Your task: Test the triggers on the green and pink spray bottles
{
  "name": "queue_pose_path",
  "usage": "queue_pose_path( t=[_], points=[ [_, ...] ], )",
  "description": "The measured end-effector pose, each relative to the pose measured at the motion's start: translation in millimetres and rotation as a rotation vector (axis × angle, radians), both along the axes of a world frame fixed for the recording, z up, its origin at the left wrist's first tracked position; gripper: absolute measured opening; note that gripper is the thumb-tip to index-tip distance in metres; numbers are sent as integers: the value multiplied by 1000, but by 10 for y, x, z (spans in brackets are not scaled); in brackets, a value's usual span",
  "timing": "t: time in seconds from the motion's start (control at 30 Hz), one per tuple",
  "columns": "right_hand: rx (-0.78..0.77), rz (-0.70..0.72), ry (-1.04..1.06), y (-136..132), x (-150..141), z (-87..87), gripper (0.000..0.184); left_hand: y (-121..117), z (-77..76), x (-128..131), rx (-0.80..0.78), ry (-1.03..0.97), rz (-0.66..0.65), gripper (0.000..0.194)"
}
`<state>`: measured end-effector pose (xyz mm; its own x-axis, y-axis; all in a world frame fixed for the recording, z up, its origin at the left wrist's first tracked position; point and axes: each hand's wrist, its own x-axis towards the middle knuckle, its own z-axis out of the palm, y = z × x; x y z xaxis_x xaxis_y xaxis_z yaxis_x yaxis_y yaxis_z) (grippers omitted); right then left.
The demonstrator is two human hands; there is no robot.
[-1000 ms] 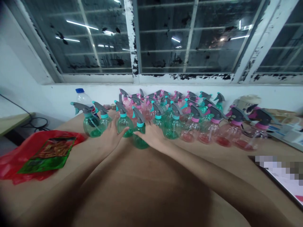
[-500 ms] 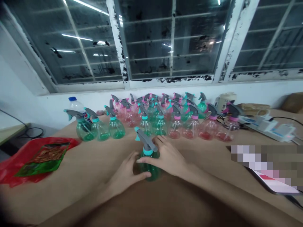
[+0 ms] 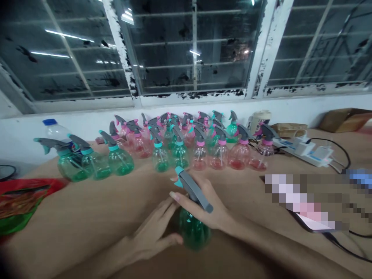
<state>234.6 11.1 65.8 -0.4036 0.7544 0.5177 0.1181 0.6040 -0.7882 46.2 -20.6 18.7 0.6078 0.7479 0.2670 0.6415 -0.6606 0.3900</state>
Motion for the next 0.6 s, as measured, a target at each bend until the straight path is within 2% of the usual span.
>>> queue_pose_path(
  t=[0.07, 0.17, 0.27, 0.4, 0.5, 0.6],
  points=[
    [-12, 7, -6, 29, 9, -15, 22, 144, -45, -148, 95, 124, 40, 61],
    [-50, 22, -26, 87, 2, 9, 18, 369, -112, -341, 216, 332, 59, 56],
    [-26, 20, -44, 174, -32, 43, 18, 496, -176, -448, 237, 391, 172, 57],
    [30, 17, -41, 327, -88, 31, 16, 493, -209, -467, 185, 417, 251, 60],
    [13, 42, -29, 426, -121, -10, 24, 467, -196, -445, 159, 437, 262, 60],
    [15, 35, -29, 475, -143, -36, 23, 462, -185, -434, 153, 441, 259, 60]
  ],
)
